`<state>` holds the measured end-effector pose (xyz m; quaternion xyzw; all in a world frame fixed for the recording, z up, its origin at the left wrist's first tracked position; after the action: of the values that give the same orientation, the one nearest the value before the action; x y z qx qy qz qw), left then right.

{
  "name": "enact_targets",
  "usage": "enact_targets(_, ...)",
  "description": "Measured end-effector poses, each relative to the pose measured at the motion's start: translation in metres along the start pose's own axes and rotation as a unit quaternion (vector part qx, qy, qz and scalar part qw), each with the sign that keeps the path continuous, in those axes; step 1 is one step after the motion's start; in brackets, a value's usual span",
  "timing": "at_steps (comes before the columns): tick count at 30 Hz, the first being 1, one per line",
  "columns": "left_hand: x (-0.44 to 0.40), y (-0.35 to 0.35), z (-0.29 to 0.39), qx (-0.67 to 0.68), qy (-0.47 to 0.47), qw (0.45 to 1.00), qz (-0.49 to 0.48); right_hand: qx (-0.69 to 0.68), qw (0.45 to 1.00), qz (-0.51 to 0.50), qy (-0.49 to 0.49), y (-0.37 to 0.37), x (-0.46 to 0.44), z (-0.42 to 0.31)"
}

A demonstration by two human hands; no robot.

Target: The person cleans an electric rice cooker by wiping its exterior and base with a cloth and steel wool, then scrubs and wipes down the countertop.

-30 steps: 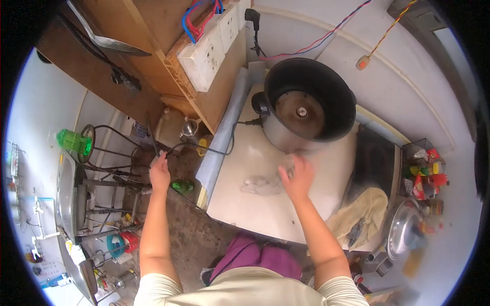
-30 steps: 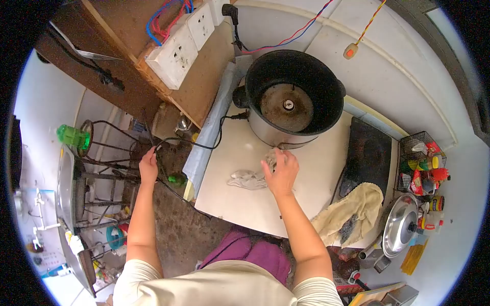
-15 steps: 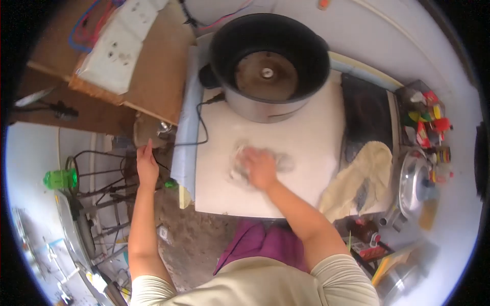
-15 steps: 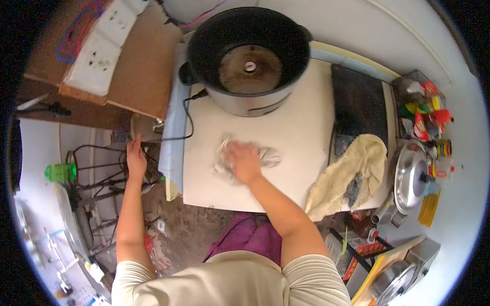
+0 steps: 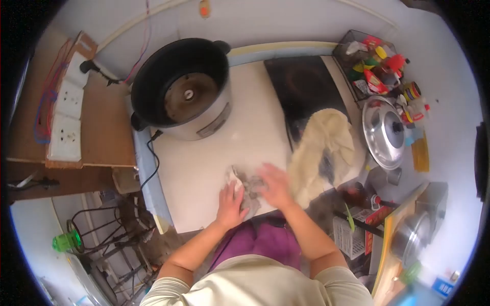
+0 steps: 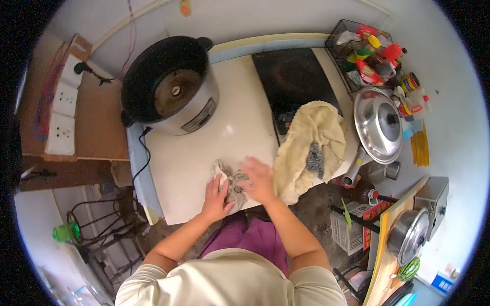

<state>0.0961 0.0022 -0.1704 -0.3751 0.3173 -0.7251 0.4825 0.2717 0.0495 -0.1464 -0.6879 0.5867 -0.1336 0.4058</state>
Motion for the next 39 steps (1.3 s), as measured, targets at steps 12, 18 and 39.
enact_targets(12, -0.04, 0.0, 0.085, 0.022, 0.01, 0.998, 0.053, 0.173, 0.917, 0.211, 0.29, -0.12, 0.069, 0.109)
enact_targets(18, -0.055, 0.042, 0.118, 0.677, -0.248, 0.688, -0.082, -0.122, 0.987, 0.049, 0.091, -0.083, 0.03, 0.029)
enact_targets(39, -0.05, 0.005, 0.085, 0.57, -0.261, 0.758, -0.178, -0.242, 0.934, 0.111, 0.237, -0.112, 0.079, -0.023)
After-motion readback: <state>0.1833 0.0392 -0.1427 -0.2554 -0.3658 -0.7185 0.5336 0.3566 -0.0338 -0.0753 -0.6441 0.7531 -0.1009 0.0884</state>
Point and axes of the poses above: each hand's wrist, its own x-axis away from the middle knuckle, its own y-axis out of the palm, z = x × y, the point moved 4 cm from there along -x, towards the middle knuckle, and after that the axes turned 11 degrees about -y, right-handed, at the moved point
